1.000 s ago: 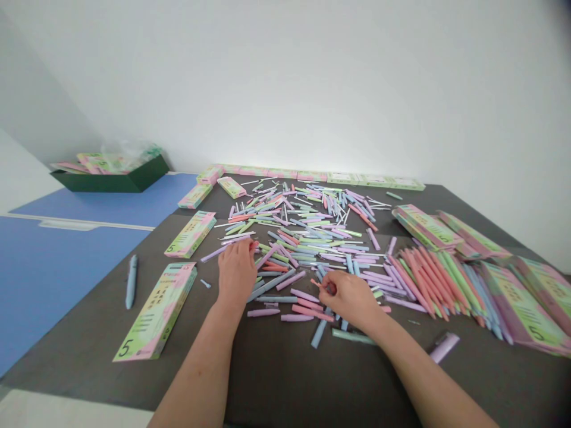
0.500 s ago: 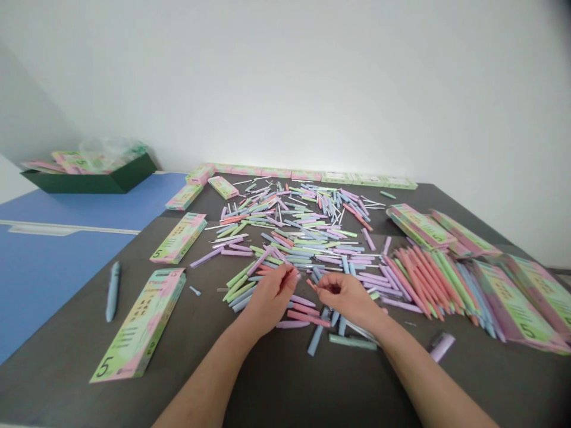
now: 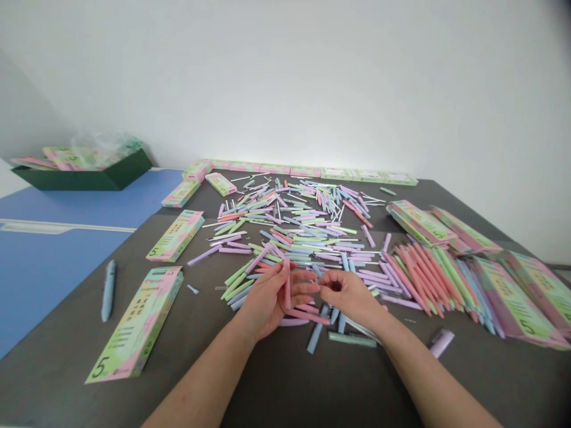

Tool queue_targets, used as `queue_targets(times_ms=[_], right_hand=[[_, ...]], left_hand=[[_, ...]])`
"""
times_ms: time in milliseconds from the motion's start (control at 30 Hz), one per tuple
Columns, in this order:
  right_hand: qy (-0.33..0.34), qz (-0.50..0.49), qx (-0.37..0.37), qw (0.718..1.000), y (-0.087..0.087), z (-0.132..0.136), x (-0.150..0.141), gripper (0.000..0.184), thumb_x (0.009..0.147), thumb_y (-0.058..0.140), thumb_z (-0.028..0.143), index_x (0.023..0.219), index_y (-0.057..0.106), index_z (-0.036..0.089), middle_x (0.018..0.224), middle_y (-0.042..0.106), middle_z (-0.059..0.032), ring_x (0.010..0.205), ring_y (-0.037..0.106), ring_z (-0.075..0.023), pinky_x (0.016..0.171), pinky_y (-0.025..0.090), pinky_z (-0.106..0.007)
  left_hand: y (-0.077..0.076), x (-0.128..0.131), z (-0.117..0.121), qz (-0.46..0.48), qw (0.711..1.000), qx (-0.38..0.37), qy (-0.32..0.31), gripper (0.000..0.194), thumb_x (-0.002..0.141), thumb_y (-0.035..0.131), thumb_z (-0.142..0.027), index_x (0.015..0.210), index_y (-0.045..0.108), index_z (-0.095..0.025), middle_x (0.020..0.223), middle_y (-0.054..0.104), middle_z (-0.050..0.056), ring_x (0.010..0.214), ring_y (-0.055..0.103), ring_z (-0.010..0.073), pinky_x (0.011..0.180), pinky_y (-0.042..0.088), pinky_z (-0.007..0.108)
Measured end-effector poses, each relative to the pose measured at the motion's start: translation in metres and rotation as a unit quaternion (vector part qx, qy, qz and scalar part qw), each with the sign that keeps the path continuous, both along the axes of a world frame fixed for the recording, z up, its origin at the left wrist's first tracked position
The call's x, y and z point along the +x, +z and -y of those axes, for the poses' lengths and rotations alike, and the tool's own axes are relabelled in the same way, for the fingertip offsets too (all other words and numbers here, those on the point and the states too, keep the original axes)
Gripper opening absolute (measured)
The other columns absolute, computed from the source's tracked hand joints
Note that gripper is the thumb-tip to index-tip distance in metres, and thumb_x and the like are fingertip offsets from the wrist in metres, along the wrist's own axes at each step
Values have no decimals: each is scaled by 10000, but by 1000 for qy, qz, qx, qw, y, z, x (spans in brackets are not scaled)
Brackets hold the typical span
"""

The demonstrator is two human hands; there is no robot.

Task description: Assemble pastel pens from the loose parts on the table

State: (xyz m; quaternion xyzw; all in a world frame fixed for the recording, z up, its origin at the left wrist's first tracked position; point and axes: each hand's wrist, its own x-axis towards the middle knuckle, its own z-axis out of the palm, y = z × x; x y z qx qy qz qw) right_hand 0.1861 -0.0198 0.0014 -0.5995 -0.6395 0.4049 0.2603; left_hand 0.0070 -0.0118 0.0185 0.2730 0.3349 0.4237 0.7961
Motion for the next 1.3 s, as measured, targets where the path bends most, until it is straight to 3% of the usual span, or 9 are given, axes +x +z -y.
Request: queue_targets(times_ms=[200, 333, 533, 633, 767, 1000, 1133, 1200, 1300], right_hand=[[4, 194, 74, 978, 5, 5, -6, 102, 729, 544, 243, 667, 601, 187, 614, 594, 12, 568, 502, -126, 541, 285, -244], [24, 255, 98, 962, 1, 6, -8, 104, 746, 539, 235, 672, 599, 194, 651, 622, -3, 594, 522, -137, 551, 267, -254], [28, 287, 111, 951, -3, 4, -9, 93, 738, 544, 235, 686, 610, 194, 685, 643, -24, 616, 537, -153, 562, 266, -263], [6, 257, 103, 961, 1, 4, -8, 100, 735, 545, 236, 679, 617, 195, 668, 628, -13, 607, 520, -146, 562, 267, -258], [-6, 125, 52, 991, 5, 5, -6, 144, 745, 534, 267, 631, 574, 188, 573, 533, 25, 548, 459, -122, 525, 270, -241], [-6, -51, -27, 998, -4, 1, -5, 187, 743, 539, 313, 644, 576, 159, 541, 480, 38, 511, 398, -102, 503, 279, -232], [12, -104, -41, 994, -6, -1, -2, 170, 747, 527, 278, 657, 591, 149, 564, 492, 34, 531, 422, -102, 514, 292, -230], [18, -98, -36, 994, -6, -1, -3, 158, 739, 530, 265, 652, 592, 149, 559, 496, 35, 528, 417, -101, 509, 292, -229], [24, -71, -33, 997, -4, 1, -6, 156, 739, 538, 270, 655, 597, 151, 546, 487, 38, 511, 399, -98, 496, 286, -229]], left_hand=[[1, 0, -1, 5, 1000, -3, 16, 152, 965, 390, -232, 1103, 441, -193, 881, 714, 85, 625, 719, 171, 475, 558, 217], [-1, 1, -1, -31, 999, 21, 17, 215, 941, 435, -304, 1147, 431, -241, 841, 701, 39, 342, 571, 96, 262, 357, 141], [-7, -2, -2, -120, 986, 80, 85, 207, 900, 489, -362, 1052, 483, -222, 728, 649, -16, 218, 305, -2, 229, 126, 99], [-7, -3, -3, -146, 979, 87, 114, 210, 886, 501, -381, 1027, 487, -227, 633, 581, -60, 230, 257, -9, 248, 111, 94], [-8, -2, -5, -150, 977, 80, 129, 254, 871, 513, -423, 1055, 475, -251, 541, 432, -112, 259, 207, -5, 274, 122, 93], [-16, 4, -2, -228, 967, 100, 52, 226, 864, 507, -373, 1043, 433, -256, 549, 377, -113, 334, 268, 30, 299, 168, 99], [-18, 4, 0, -239, 964, 119, 6, 238, 858, 522, -347, 1053, 433, -242, 459, 298, -143, 318, 190, 28, 317, 159, 106], [-18, 4, 1, -239, 963, 124, -31, 272, 861, 520, -385, 1072, 451, -228, 427, 317, -144, 300, 195, 31, 317, 151, 117], [-18, 4, 2, -264, 954, 131, -58, 228, 834, 549, -392, 916, 526, -181, 481, 484, -86, 288, 255, 27, 308, 165, 143]])
